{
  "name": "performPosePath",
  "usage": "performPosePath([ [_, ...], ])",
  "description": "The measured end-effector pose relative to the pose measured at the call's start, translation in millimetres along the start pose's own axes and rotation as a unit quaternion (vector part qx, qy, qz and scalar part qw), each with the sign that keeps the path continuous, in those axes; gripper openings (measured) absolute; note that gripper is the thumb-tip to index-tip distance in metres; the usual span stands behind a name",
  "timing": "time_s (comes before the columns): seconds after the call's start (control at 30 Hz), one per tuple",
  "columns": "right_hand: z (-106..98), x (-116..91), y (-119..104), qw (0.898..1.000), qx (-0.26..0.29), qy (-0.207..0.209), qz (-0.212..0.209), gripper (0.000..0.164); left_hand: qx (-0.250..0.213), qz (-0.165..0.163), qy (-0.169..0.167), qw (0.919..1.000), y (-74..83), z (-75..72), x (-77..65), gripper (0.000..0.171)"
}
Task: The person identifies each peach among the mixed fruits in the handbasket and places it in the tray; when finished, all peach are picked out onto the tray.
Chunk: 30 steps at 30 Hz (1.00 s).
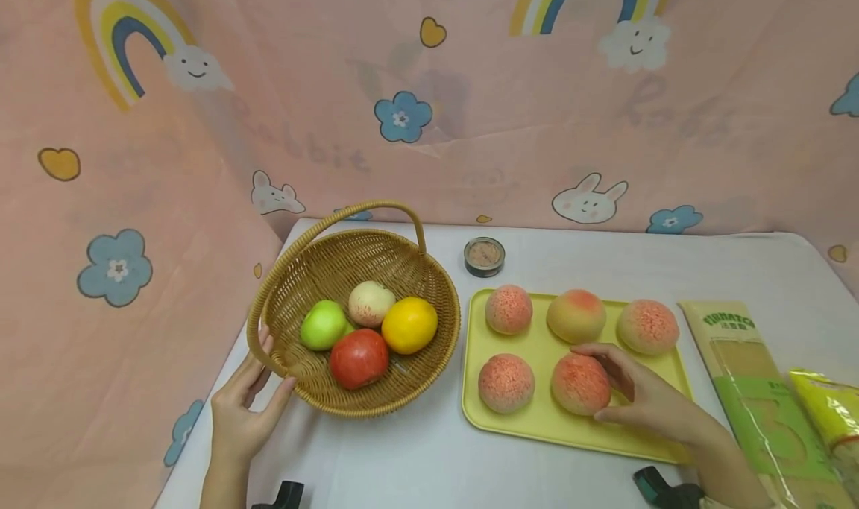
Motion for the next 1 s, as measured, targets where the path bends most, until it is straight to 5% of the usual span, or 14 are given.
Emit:
performPosePath([
  [0.23,3.0,-2.6,5.8,0.999,-0.002,-0.032,0.023,0.078,-0.006,-0.001,-0.002,1.0000,-2.0,0.8,-0.6,0.060],
  [0.47,6.5,-6.8,2.1,0.998,0.000,-0.063,-0.008,0.080,-0.005,-0.001,0.001,1.0000,8.6,1.6,4.9,0.058],
  [1.0,4.7,-10.8,2.6,0.998,-0.046,-0.051,-0.019,0.087,-0.005,0.002,-0.001,1.0000,-6.8,0.4,-5.0,0.060],
])
Point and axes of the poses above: each hand's wrist, its own x-axis towards the middle knuckle, its own z-axis out of the palm, y = z × x, the point moved 9 cm from there along x, towards the middle knuckle, and after that the axes turned 9 degrees about z, right-handed, at the moved point
